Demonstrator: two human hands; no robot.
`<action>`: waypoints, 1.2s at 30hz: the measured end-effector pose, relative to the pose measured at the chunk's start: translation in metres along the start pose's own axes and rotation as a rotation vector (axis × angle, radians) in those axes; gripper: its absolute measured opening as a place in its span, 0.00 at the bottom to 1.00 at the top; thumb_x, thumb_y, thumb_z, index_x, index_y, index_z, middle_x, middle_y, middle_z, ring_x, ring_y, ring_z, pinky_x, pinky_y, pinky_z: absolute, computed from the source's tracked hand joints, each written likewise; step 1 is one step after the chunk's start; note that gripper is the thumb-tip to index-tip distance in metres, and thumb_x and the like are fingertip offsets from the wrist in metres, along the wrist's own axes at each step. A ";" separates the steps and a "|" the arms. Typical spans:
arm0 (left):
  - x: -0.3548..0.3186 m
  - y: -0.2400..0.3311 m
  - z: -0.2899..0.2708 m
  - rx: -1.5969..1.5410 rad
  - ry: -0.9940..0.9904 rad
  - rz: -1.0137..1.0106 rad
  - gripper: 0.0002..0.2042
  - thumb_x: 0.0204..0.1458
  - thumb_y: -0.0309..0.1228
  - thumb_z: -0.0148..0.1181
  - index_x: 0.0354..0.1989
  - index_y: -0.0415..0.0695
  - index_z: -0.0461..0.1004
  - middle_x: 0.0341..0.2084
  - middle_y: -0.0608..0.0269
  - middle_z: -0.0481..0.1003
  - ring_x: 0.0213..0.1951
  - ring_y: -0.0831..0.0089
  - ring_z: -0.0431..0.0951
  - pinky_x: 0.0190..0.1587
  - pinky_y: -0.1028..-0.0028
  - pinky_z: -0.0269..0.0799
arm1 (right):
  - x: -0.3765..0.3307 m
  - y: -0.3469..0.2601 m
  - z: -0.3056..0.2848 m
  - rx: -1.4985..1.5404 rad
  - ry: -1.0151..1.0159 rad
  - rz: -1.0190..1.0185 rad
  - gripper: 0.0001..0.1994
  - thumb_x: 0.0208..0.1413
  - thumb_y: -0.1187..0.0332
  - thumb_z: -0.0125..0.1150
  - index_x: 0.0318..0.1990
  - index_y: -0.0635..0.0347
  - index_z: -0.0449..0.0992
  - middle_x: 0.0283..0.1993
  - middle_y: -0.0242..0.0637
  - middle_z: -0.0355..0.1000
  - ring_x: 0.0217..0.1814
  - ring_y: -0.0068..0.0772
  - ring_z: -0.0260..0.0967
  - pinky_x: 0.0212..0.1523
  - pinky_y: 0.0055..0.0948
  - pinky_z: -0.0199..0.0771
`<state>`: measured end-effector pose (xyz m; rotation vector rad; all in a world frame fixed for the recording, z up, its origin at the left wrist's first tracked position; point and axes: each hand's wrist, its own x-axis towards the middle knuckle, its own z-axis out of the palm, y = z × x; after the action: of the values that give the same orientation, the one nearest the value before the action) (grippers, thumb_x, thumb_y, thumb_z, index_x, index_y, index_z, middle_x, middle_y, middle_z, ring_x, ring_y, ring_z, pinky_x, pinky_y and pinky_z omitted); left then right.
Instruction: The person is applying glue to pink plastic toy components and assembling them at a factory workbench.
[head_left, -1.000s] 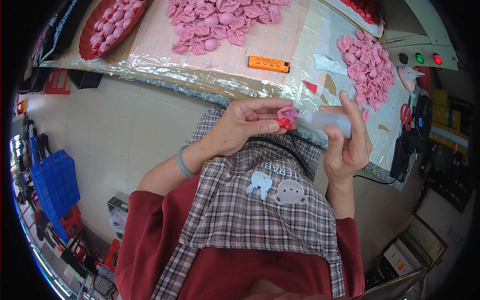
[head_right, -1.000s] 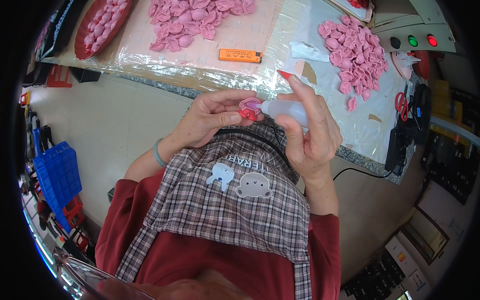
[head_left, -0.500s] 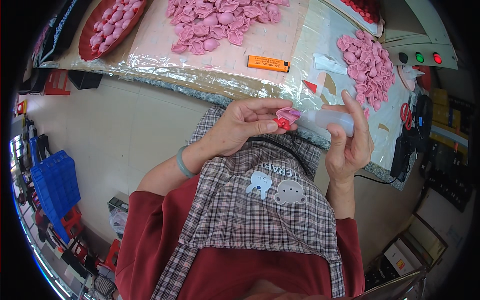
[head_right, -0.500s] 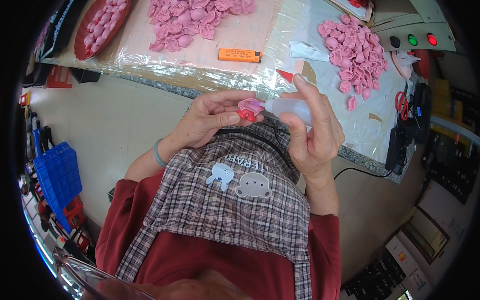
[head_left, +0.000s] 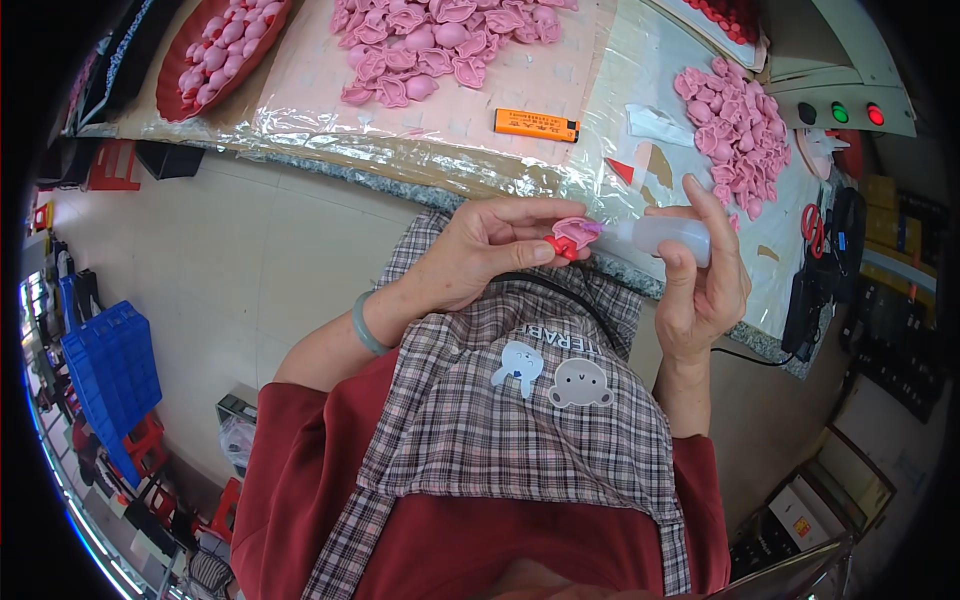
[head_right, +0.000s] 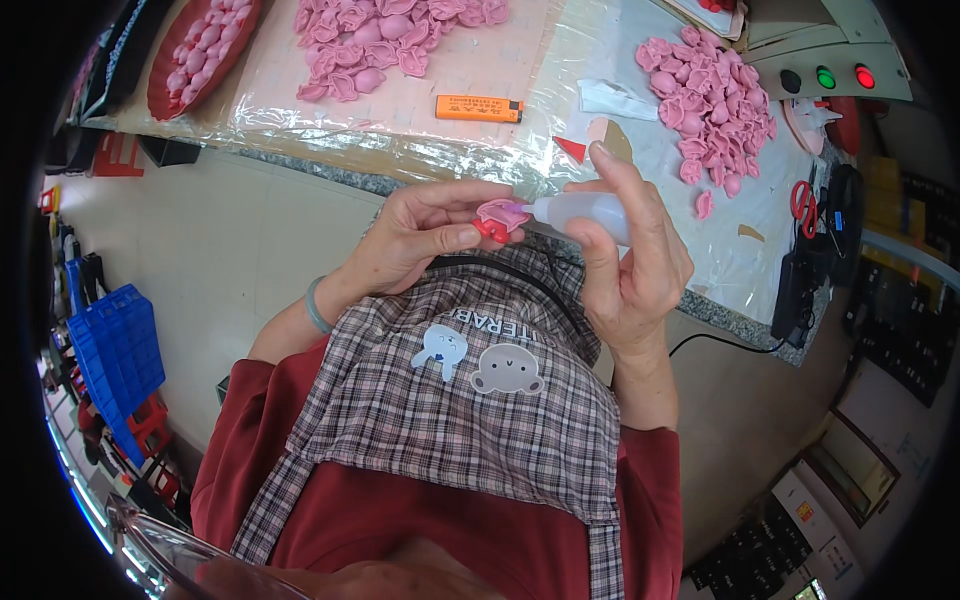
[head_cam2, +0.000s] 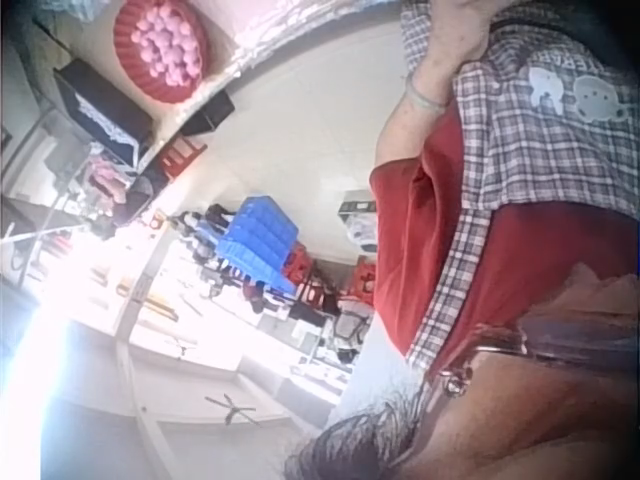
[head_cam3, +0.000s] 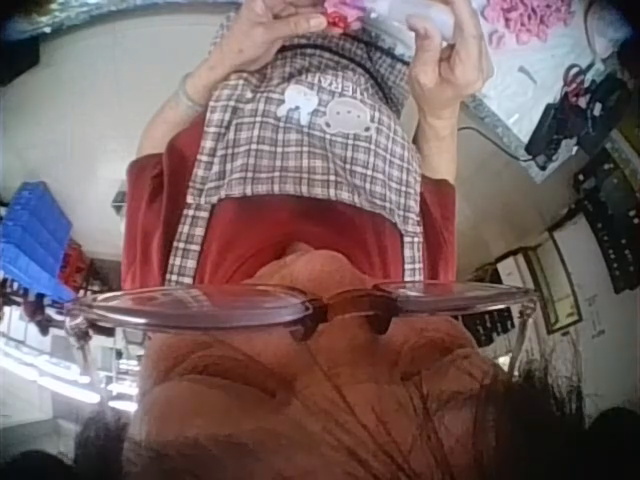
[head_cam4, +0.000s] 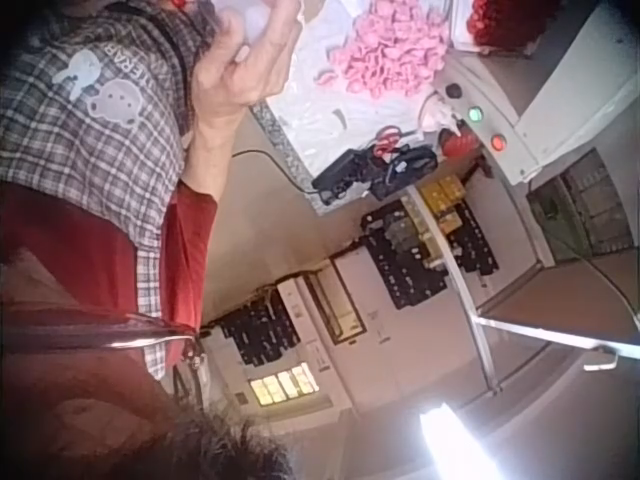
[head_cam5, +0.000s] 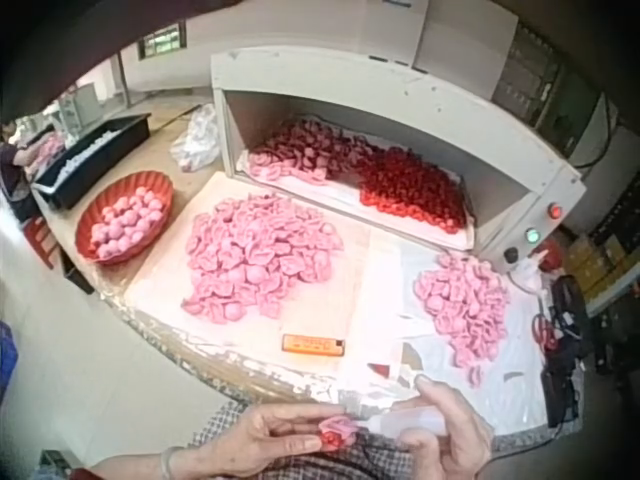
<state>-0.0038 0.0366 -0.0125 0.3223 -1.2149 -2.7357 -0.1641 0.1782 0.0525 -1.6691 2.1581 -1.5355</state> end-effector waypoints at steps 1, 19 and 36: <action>0.000 0.000 0.000 0.018 0.005 -0.001 0.21 0.57 0.22 0.54 0.60 0.33 0.64 0.50 0.46 0.73 0.51 0.60 0.76 0.54 0.70 0.75 | 0.000 -0.001 -0.001 0.002 -0.005 0.019 0.20 0.58 0.66 0.60 0.55 0.70 0.70 0.38 0.46 0.76 0.35 0.32 0.76 0.35 0.26 0.75; 0.000 0.001 -0.001 -0.030 -0.014 -0.013 0.21 0.58 0.23 0.53 0.60 0.33 0.63 0.50 0.46 0.73 0.51 0.61 0.77 0.52 0.71 0.75 | -0.004 0.006 -0.003 0.091 0.034 0.111 0.20 0.59 0.68 0.59 0.56 0.70 0.69 0.37 0.45 0.78 0.38 0.31 0.77 0.40 0.26 0.75; 0.001 0.000 -0.001 -0.048 0.007 0.016 0.21 0.58 0.24 0.54 0.60 0.35 0.64 0.51 0.45 0.72 0.51 0.59 0.76 0.53 0.70 0.76 | -0.006 0.007 -0.001 -0.025 0.047 -0.006 0.20 0.59 0.67 0.60 0.54 0.71 0.69 0.41 0.48 0.76 0.38 0.35 0.78 0.37 0.27 0.76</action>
<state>-0.0046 0.0354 -0.0132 0.3147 -1.1425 -2.7430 -0.1672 0.1833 0.0452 -1.6650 2.2063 -1.5716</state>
